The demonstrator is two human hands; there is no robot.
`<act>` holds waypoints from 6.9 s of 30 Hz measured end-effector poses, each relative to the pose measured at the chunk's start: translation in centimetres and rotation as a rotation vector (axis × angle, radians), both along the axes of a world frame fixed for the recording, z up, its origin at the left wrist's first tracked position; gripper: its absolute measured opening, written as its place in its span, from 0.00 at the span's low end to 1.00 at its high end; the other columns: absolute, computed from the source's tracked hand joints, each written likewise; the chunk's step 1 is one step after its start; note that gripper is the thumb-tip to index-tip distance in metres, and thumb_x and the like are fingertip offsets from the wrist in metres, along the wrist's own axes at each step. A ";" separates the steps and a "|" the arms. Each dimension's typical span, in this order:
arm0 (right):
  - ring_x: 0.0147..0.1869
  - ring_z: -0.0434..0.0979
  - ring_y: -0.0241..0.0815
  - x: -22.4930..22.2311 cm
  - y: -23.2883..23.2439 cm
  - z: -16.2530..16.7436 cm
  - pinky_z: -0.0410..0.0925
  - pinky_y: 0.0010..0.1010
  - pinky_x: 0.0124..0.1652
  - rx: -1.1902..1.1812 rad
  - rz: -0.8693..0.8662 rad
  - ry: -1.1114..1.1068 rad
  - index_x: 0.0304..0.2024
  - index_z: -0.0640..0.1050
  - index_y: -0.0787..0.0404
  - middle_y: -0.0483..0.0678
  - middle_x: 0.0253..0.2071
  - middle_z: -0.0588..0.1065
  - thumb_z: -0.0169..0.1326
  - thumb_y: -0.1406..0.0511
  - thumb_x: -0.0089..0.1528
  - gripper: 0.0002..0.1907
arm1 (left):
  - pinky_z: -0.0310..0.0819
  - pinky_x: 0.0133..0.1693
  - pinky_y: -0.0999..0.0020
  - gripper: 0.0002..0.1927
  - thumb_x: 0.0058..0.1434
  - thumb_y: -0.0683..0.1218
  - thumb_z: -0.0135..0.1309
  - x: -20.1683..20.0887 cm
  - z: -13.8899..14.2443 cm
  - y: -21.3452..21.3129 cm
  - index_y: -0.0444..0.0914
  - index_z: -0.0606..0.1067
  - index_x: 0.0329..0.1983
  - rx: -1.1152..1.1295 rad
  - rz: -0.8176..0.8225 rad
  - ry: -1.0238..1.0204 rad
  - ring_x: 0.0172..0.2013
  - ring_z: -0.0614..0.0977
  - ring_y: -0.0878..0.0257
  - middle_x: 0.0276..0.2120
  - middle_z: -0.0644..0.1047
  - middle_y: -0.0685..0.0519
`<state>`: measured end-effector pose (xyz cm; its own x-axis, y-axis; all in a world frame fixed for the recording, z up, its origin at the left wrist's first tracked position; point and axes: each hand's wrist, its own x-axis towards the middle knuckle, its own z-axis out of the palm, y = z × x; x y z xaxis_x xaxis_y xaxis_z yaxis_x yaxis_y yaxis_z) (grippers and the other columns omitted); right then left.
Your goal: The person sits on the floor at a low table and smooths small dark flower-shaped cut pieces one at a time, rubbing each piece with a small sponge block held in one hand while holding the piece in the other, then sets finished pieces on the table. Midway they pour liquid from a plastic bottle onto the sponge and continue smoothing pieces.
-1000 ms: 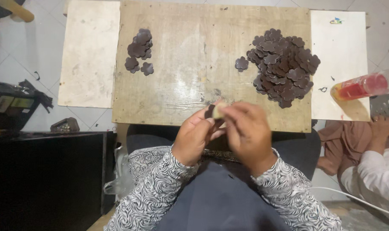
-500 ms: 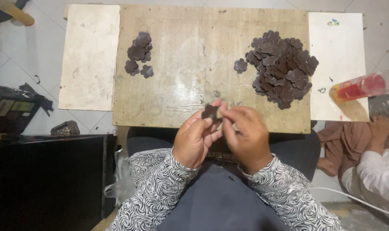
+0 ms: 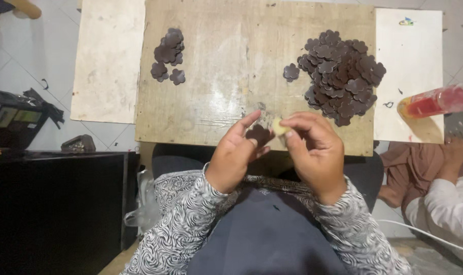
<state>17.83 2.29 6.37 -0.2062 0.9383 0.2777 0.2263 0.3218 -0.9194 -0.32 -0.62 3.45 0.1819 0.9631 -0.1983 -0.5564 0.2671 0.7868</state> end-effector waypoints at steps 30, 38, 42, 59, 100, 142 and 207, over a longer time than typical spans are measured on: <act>0.55 0.80 0.41 -1.3 0.0 -0.7 0.74 0.30 0.55 -0.057 0.064 0.108 0.50 0.78 0.65 0.50 0.52 0.79 0.56 0.71 0.66 0.10 | 0.76 0.56 0.66 0.19 0.71 0.38 0.47 -0.1 -2.7 0.7 0.30 0.70 0.65 -0.036 0.006 -0.038 0.53 0.79 0.63 0.54 0.78 0.49; 0.50 0.78 0.54 -2.1 0.9 -0.6 0.72 0.40 0.49 0.332 0.093 -0.444 0.47 0.81 0.61 0.51 0.46 0.79 0.60 0.75 0.57 0.15 | 0.77 0.51 0.71 0.17 0.71 0.37 0.45 0.4 -4.0 -0.5 0.31 0.73 0.61 -0.051 -0.030 0.080 0.49 0.80 0.67 0.49 0.79 0.51; 0.51 0.78 0.52 -1.5 1.1 -0.5 0.72 0.37 0.51 0.344 -0.027 -0.407 0.47 0.81 0.60 0.52 0.47 0.78 0.59 0.76 0.60 0.13 | 0.78 0.51 0.71 0.16 0.69 0.38 0.45 -0.3 -4.2 -0.1 0.31 0.72 0.59 -0.156 -0.062 0.027 0.49 0.81 0.68 0.49 0.79 0.53; 0.53 0.81 0.45 -0.5 0.3 0.3 0.73 0.33 0.51 0.132 -0.126 -0.174 0.48 0.81 0.64 0.52 0.48 0.79 0.57 0.75 0.66 0.09 | 0.79 0.54 0.63 0.24 0.64 0.39 0.39 -2.0 -1.9 0.5 0.29 0.69 0.63 -0.237 -0.154 -0.253 0.57 0.81 0.56 0.54 0.79 0.43; 0.42 0.79 0.34 0.7 0.0 -4.0 0.74 0.24 0.40 -0.058 -0.017 -0.144 0.44 0.83 0.64 0.49 0.45 0.79 0.60 0.72 0.62 0.08 | 0.70 0.24 0.78 0.17 0.70 0.43 0.46 -6.2 -6.0 4.6 0.33 0.77 0.57 -0.304 0.452 0.135 0.24 0.74 0.69 0.34 0.78 0.49; 0.55 0.78 0.41 6.7 3.4 -10.8 0.72 0.32 0.57 -0.660 -0.009 0.912 0.56 0.76 0.65 0.51 0.51 0.77 0.49 0.71 0.69 0.14 | 0.83 0.44 0.69 0.17 0.65 0.37 0.50 3.5 -4.5 7.8 0.30 0.68 0.58 -0.183 -0.032 0.130 0.41 0.84 0.62 0.42 0.81 0.46; 0.49 0.81 0.46 -2.1 -3.0 6.1 0.75 0.31 0.47 0.431 -0.089 -0.255 0.48 0.82 0.65 0.53 0.48 0.77 0.59 0.77 0.61 0.13 | 0.80 0.48 0.69 0.15 0.69 0.37 0.47 1.5 4.9 -1.9 0.28 0.72 0.58 -0.032 0.181 -0.248 0.39 0.80 0.67 0.42 0.79 0.51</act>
